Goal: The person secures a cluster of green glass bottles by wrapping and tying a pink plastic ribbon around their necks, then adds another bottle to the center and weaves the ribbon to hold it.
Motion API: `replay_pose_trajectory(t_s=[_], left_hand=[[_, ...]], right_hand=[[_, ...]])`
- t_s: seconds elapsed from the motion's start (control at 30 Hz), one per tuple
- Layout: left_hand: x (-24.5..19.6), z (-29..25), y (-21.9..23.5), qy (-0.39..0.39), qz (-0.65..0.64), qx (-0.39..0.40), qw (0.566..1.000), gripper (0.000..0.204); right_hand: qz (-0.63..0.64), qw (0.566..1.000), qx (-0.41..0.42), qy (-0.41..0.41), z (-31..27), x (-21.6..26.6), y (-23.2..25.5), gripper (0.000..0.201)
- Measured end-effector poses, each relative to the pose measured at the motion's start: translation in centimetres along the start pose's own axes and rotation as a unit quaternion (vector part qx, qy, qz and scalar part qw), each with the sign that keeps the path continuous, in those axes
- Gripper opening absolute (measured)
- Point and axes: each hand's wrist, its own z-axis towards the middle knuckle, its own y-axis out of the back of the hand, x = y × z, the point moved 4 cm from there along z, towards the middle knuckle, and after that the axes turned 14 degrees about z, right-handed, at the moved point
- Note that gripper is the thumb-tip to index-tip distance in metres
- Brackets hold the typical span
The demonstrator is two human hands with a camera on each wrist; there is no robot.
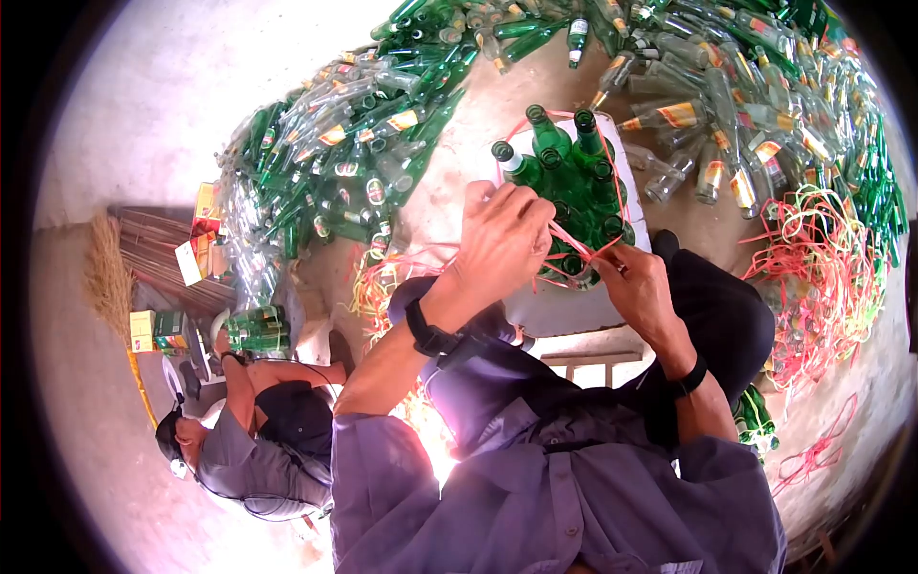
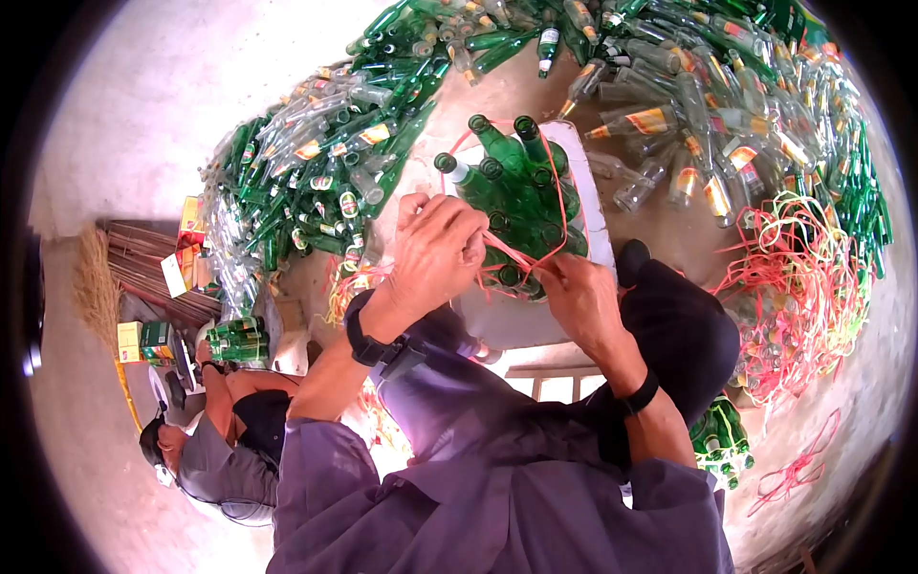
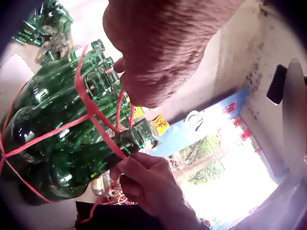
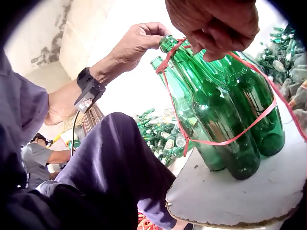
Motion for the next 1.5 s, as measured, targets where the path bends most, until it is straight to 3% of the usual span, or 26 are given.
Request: replay_pose_trajectory(t_s=[0.4, 0.57, 0.63, 0.77, 0.83, 1.0, 1.07, 1.1, 1.2, 1.37, 1.5], left_hand=[[1.4, 2.1, -3.4, 0.096, -0.108, 0.021, 0.989, 0.008], [1.7, 2.1, -4.5, 0.140, -0.055, 0.091, 0.984, 0.010], [1.8, 2.6, -4.6, 0.131, -0.037, 0.115, 0.984, 0.010], [2.0, 2.8, -4.9, 0.105, 0.010, 0.191, 0.976, 0.013], [2.0, 2.2, -4.7, 0.095, -0.010, 0.160, 0.982, 0.015], [0.3, 0.2, -1.7, 0.119, -0.141, 0.052, 0.981, 0.029], [-1.8, -0.4, 0.7, -0.005, -0.138, 0.006, 0.990, 0.048], [-2.7, -1.2, 0.6, -0.009, -0.106, 0.085, 0.991, 0.067], [-5.1, -2.4, -0.4, -0.010, -0.066, 0.091, 0.994, 0.072], [-5.5, -3.1, -3.1, 0.007, -0.007, 0.062, 0.998, 0.070], [-5.8, -3.2, -2.6, 0.039, -0.005, 0.061, 0.997, 0.068]], right_hand=[[0.002, 0.999, -0.040, 0.030, -0.3, 1.1, -0.5, 0.010], [-0.005, 1.000, -0.017, 0.023, -0.6, 0.7, -0.9, 0.015], [-0.004, 0.997, -0.032, 0.067, -0.8, 0.7, -1.2, 0.021], [-0.018, 0.997, -0.036, 0.061, -1.0, 1.2, -0.9, 0.029], [-0.074, 0.997, -0.023, 0.013, -1.2, 1.3, -0.7, 0.036], [-0.096, 0.994, -0.012, 0.042, -1.8, 0.9, -0.7, 0.036], [-0.090, 0.995, -0.006, 0.049, -1.8, 0.9, -0.8, 0.035], [-0.094, 0.994, -0.007, 0.055, -1.8, 1.0, -0.8, 0.034], [-0.093, 0.993, -0.009, 0.065, -2.0, 0.8, -0.9, 0.032], [-0.091, 0.994, -0.009, 0.065, -2.2, 0.7, -0.4, 0.030], [-0.102, 0.993, 0.001, 0.067, -2.7, 1.2, -0.4, 0.029]])
